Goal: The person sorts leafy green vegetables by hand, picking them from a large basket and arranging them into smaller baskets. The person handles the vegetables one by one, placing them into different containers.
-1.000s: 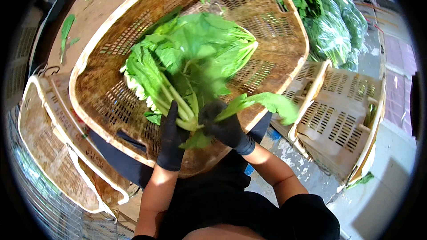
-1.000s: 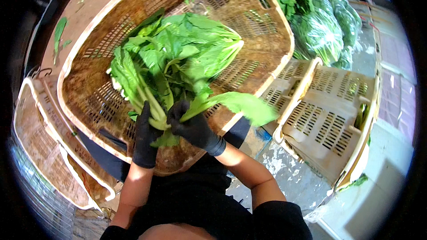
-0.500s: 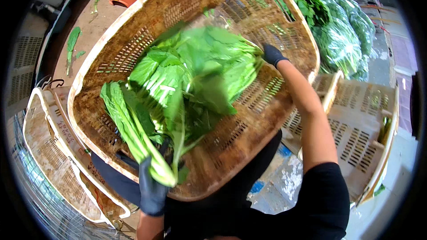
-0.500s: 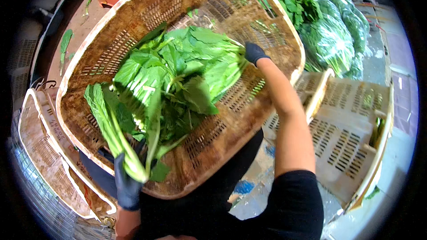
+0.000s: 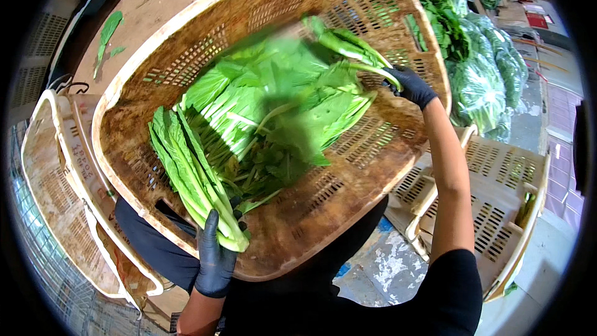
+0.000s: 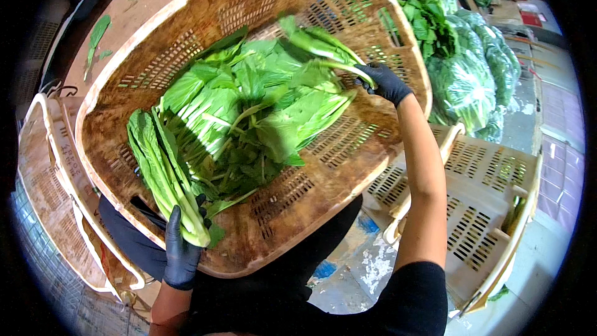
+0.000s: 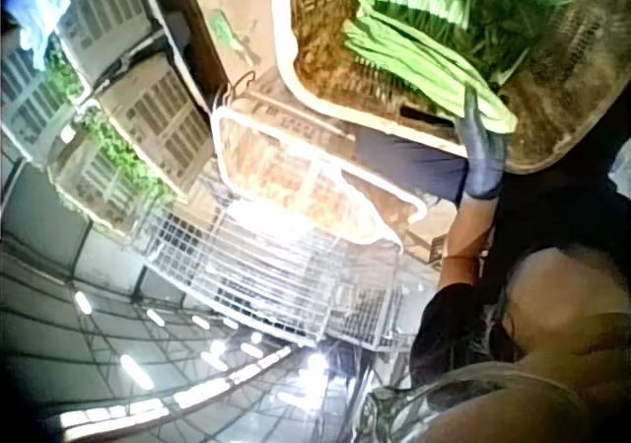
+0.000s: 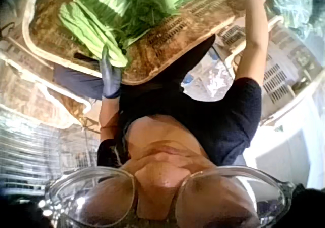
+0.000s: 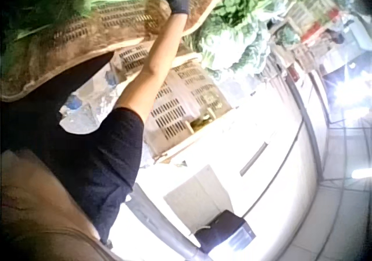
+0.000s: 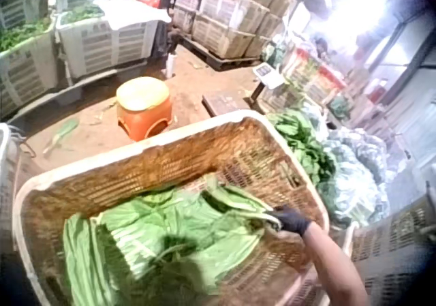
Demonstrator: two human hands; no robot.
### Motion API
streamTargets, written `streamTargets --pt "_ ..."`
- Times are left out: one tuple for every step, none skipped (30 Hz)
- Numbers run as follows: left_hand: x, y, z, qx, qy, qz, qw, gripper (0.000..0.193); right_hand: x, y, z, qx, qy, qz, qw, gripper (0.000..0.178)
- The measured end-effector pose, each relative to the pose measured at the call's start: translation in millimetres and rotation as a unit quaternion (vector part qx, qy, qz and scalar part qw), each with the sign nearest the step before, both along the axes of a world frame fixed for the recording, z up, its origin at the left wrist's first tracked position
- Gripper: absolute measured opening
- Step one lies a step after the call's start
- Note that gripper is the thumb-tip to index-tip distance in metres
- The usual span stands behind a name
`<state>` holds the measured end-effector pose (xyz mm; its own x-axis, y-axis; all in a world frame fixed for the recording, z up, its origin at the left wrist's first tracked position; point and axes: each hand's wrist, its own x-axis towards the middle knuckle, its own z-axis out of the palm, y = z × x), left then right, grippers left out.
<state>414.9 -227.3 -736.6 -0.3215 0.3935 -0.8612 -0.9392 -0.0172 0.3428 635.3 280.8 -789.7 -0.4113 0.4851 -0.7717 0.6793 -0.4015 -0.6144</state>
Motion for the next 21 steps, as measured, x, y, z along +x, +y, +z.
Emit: streamTargets --pt "3.2 7.4 -5.5 0.013 0.053 -0.006 0.998 0.055 6.2 -5.1 25.7 0.037 0.025 -0.044 0.998 0.04" --pt "3.5 23.7 1.7 0.049 -0.001 0.007 0.999 0.056 2.6 -22.0 38.8 0.074 0.034 -0.073 0.994 0.043" --pt "8.9 34.5 1.9 0.033 0.008 -0.005 0.999 0.054 0.9 -48.2 49.3 0.157 0.026 -0.081 0.984 0.043" --pt "14.9 48.9 0.0 0.052 0.026 -0.012 0.998 0.055 2.6 -66.9 54.7 0.168 0.04 -0.098 0.98 0.045" --pt "19.1 58.0 -6.3 0.059 0.049 -0.014 0.997 0.055 -18.8 -104.7 57.2 0.162 0.067 -0.174 0.969 0.046" --pt "24.0 64.4 -17.0 0.051 0.046 -0.021 0.997 0.055 -42.2 -144.8 59.1 0.235 0.099 -0.127 0.959 0.052" --pt "29.7 71.1 -28.8 0.042 0.041 -0.028 0.998 0.056 -54.6 -188.3 52.4 0.26 0.083 -0.114 0.955 0.05" --pt "35.0 76.6 -37.3 0.032 0.074 -0.07 0.994 0.056 -67.4 -232.2 44.6 0.283 0.066 -0.101 0.952 0.053" --pt "40.6 88.7 -41.8 0.03 0.099 -0.116 0.988 0.056 -73.8 -272.6 35.2 0.323 0.053 0.019 0.945 0.057" --pt "38.6 105.4 -30.4 -0.007 0.134 -0.237 0.962 0.053 -77.9 -310.7 23.9 0.367 0.045 0.13 0.92 0.063" --pt "32.2 96.9 -39.4 0.025 0.071 -0.188 0.979 0.05 -97.4 -342.4 45.4 0.329 0.058 0.177 0.926 0.07" --pt "27.6 91.8 -36.0 0.076 -0.018 -0.163 0.984 0.048 -94.2 -347.6 51.2 0.325 0.05 0.231 0.916 0.076" --pt "17.2 82.6 -32.0 0.119 -0.098 -0.132 0.979 0.046 -96.2 -343.8 58.3 0.324 0.047 0.224 0.918 0.076" --pt "17.2 75.6 -39.3 0.083 -0.122 -0.155 0.977 0.041 -96.8 -337.2 68.3 0.27 0.085 0.28 0.917 0.078" --pt "17.3 67.1 -42.7 0.081 -0.127 -0.16 0.975 0.041 -98.8 -329.1 78.2 0.213 0.122 0.334 0.91 0.081" --pt "16.8 63.9 -40.8 0.091 -0.158 -0.128 0.975 0.039 -102.6 -316.9 84.8 0.189 0.132 0.366 0.902 0.08" --pt "18.7 63.3 -41.1 0.107 -0.192 -0.096 0.971 0.038 -106.8 -297.3 89.6 0.19 0.125 0.364 0.903 0.08" --pt "17.8 54.3 -42.9 0.075 -0.118 -0.143 0.98 0.042 -114.3 -277.9 89.5 0.089 0.137 0.423 0.891 0.081" --pt "17.5 53.4 -43.1 0.077 -0.122 -0.145 0.979 0.042 -119.0 -260.3 90.9 -0.011 0.142 0.477 0.867 0.082" --pt "15.1 53.7 -41.7 0.086 -0.102 -0.172 0.976 0.044 -121.7 -248.4 90.5 -0.016 0.153 0.515 0.843 0.075" --pt "13.0 53.3 -39.0 0.093 -0.08 -0.198 0.973 0.047 -119.5 -242.2 81.2 -0.018 0.153 0.515 0.843 0.075"
